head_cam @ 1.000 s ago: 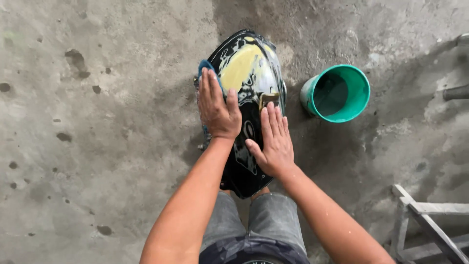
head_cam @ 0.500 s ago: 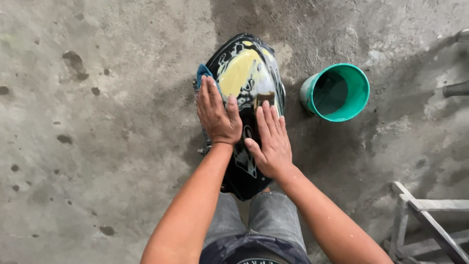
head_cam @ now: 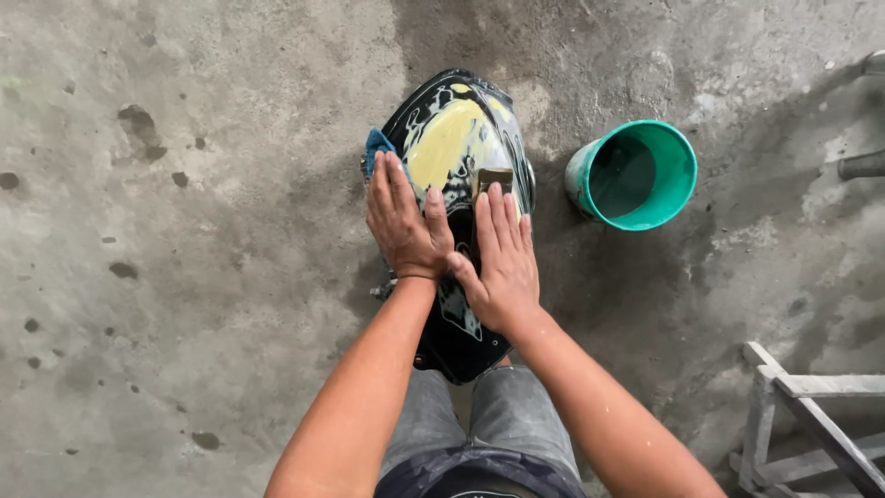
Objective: The person wipes a large metal sheet and a motorcycle fuel tank using a blue cloth and a sponge. They repeatedly dip the cloth into a green bucket of water, wring it out, and scrub the surfaces in a workshop area.
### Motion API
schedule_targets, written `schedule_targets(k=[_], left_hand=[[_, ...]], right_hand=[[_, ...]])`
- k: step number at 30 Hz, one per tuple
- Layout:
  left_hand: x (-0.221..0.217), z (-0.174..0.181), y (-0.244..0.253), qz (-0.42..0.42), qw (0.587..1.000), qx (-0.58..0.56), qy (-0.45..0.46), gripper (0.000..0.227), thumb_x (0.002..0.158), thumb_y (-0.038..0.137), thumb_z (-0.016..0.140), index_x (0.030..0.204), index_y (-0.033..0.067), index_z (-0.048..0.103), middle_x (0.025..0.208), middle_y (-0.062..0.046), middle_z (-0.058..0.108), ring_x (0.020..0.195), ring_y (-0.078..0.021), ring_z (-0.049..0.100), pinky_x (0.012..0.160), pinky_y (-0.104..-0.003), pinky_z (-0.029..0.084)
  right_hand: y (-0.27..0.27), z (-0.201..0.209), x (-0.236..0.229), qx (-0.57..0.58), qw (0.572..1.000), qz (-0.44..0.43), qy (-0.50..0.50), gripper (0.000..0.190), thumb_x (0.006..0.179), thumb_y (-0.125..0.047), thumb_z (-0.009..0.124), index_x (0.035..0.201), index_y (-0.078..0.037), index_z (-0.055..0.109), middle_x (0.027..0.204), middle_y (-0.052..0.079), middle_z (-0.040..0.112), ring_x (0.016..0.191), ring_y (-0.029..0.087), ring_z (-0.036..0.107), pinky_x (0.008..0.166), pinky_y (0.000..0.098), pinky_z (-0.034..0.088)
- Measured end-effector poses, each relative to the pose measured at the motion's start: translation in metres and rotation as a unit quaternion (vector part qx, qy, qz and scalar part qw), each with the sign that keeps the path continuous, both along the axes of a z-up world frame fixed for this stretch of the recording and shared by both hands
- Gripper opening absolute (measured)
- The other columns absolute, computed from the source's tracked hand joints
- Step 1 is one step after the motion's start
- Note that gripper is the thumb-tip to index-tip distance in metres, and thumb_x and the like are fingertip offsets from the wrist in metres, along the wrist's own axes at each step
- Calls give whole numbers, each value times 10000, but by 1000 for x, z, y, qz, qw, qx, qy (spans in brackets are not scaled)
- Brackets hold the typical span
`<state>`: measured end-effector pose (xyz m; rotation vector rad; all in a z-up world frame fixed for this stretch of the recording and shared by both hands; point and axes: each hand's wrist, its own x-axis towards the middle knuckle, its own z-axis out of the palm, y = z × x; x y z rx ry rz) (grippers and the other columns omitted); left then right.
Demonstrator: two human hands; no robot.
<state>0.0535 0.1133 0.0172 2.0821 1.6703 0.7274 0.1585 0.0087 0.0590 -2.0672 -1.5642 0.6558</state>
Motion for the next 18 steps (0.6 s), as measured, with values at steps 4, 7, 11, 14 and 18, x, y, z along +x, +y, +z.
schedule_targets(k=[4, 7, 11, 14, 18], left_hand=[[2, 0, 0, 6, 1000, 5, 4, 718, 1078, 524, 384, 1606, 37, 368, 1656, -188, 377, 1517, -393, 397, 1245, -519, 303], [-1, 4, -2, -1, 1000, -9, 3, 698, 1095, 497, 375, 1612, 29, 353, 1662, -194, 369, 1530, -396, 387, 1252, -520, 302], [0, -1, 0, 5, 1000, -9, -8, 690, 1094, 486, 373, 1612, 31, 357, 1662, -188, 372, 1529, -393, 386, 1253, -521, 298], [-2, 2, -3, 7, 1000, -8, -4, 679, 1095, 476, 377, 1608, 31, 362, 1660, -183, 376, 1530, -392, 386, 1258, -521, 292], [2, 2, 1, 3, 1000, -2, -9, 676, 1095, 464, 379, 1606, 21, 361, 1658, -194, 370, 1525, -403, 376, 1259, -534, 277]], right_hand=[[73, -10, 26, 12, 1000, -26, -3, 834, 1041, -472, 529, 1638, 12, 205, 1708, 257, 178, 1589, 432, 167, 1267, 560, 114], [106, -11, 38, -10, 999, -49, 17, 790, 1061, -496, 522, 1638, -34, 243, 1726, 204, 220, 1612, 374, 213, 1309, 538, 138], [53, 3, 18, 7, 1000, -25, 7, 820, 1046, -489, 521, 1645, -17, 220, 1726, 212, 193, 1615, 387, 178, 1306, 544, 119], [9, 2, 1, 0, 1000, 7, -10, 842, 1033, -494, 515, 1641, -3, 202, 1723, 227, 161, 1605, 409, 148, 1278, 559, 100], [40, -4, 13, -6, 1000, -5, -15, 834, 1035, -508, 492, 1643, -9, 213, 1725, 218, 160, 1604, 401, 157, 1275, 560, 103]])
